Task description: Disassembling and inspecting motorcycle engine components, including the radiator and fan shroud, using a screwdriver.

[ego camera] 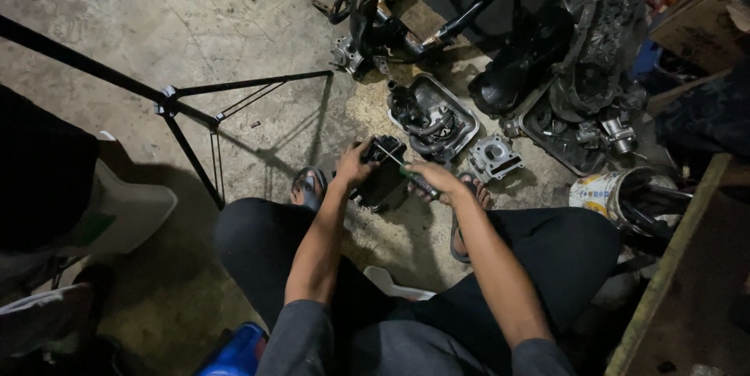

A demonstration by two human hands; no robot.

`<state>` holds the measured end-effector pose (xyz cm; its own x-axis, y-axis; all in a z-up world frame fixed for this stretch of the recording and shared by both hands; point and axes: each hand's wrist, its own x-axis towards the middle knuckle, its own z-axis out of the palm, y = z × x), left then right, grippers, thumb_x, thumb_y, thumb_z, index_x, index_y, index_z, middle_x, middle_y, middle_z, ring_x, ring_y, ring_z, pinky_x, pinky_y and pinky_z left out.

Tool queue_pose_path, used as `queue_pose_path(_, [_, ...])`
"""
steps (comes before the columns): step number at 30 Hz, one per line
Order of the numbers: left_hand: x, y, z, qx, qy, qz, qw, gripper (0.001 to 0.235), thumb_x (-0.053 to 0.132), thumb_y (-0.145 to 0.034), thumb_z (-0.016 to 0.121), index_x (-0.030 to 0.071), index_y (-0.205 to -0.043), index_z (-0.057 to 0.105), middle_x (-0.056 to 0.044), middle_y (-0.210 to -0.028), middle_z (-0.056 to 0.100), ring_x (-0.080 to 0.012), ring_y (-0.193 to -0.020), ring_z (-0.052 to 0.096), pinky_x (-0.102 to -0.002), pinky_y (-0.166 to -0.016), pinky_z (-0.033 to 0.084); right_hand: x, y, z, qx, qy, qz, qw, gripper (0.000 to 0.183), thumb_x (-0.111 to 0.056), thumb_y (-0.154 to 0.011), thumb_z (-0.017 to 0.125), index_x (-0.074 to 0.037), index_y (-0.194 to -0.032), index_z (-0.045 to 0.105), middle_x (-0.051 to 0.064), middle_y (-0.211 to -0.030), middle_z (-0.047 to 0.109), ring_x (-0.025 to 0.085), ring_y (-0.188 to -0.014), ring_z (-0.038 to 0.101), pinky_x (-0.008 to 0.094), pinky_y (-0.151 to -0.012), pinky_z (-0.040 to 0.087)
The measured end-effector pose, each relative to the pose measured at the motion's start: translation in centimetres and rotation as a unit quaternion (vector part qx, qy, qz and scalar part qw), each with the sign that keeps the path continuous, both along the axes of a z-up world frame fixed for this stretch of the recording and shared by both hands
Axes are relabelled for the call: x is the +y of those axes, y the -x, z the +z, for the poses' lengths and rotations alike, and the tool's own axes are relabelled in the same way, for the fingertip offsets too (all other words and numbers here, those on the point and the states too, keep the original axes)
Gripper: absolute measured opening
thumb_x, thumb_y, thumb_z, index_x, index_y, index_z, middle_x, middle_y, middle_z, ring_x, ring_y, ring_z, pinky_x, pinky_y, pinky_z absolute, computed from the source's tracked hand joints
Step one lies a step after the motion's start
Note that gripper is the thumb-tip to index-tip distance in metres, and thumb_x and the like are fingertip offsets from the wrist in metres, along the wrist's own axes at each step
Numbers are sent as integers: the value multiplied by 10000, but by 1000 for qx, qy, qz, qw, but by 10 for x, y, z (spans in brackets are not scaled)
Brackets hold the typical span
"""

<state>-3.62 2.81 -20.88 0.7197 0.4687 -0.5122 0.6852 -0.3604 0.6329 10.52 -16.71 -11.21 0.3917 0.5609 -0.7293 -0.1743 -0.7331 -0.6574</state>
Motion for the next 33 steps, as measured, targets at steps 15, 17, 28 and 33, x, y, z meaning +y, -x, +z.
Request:
queue_pose_path(15, [-12,1,26,-2,-7,24,1000,726,410,-932,737,336,-1578,412,-164,-1557,391,-503,-1464,324,-758,-1151,217,-4,-24,-136,39,-30,-41,998,518,-375,-953,730,-11,-1313,650,205,-808,679,229,-472,586,329,-283,416])
queue_pose_path(17, [-9,1,14,-4,-4,24,1000,758,463,-901,754,353,-1568,410,-156,-1555,397,-490,-1460,347,-759,-1161,223,-6,-5,-55,-19,-7,-9,1000,526,-393,-925,759,-47,-1311,674,191,-779,712,242,-461,614,364,-285,458])
queue_pose_path(28, [-12,-5,23,19,-23,-9,1000,711,297,-946,686,329,-1590,388,-147,-1564,360,-472,-1459,352,-746,-1157,233,-8,21,-58,-410,49,252,875,452,-418,-932,655,-257,-1354,650,92,-1203,743,365,-1078,727,580,-957,539])
queue_pose_path(33, [-16,-3,16,5,-26,19,999,730,485,-906,731,312,-1553,442,-170,-1569,356,-473,-1465,349,-745,-1156,228,-8,24,32,-266,-7,90,960,448,-380,-889,736,-98,-1238,727,244,-1182,736,457,-1135,683,553,-913,551])
